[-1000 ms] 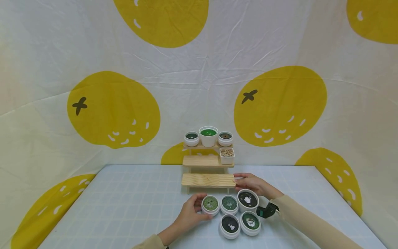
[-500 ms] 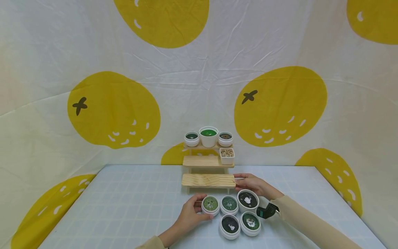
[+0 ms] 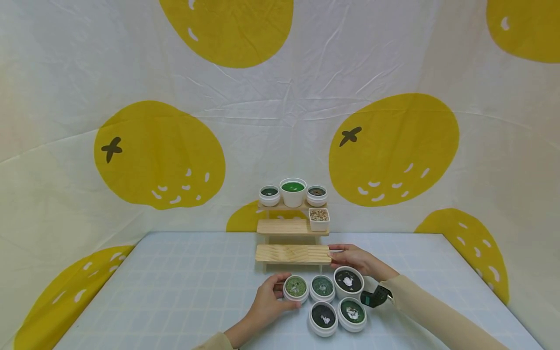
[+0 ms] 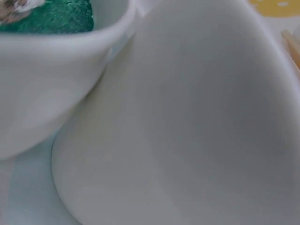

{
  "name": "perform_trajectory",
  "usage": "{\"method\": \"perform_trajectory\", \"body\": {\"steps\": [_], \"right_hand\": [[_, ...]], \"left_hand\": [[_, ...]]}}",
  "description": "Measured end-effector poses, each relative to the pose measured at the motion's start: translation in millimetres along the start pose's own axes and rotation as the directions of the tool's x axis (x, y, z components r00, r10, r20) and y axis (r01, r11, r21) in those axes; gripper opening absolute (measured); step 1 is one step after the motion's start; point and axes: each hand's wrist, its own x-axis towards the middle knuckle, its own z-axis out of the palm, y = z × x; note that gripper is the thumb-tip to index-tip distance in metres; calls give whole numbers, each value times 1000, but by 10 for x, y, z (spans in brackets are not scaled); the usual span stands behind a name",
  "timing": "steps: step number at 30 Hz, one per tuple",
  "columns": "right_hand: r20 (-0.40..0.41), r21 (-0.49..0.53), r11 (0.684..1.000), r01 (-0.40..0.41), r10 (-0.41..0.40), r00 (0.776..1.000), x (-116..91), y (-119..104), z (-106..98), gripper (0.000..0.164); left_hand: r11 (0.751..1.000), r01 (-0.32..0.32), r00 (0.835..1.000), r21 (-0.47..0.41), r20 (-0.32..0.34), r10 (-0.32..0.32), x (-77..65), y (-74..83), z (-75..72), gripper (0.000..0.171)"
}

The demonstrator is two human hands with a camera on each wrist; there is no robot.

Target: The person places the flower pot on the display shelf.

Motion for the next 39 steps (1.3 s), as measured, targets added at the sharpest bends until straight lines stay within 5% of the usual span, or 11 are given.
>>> {"method": "perform_trajectory", "body": {"steps": [6, 32, 39], "right_hand": [[9, 11, 1000, 1, -1, 1000, -14, 3, -17, 60], [84, 19, 998, 64, -66, 994, -24, 41, -60, 61], [47, 20, 999, 27, -28, 999, -20, 21, -48, 62]], "left_hand": [[997, -59, 998, 49, -11, 60, -2, -17, 7, 69], [1000, 2, 997, 5, -71, -2, -5, 33, -3, 64], [999, 17, 998, 34, -58, -15, 36, 98, -62, 65]]}}
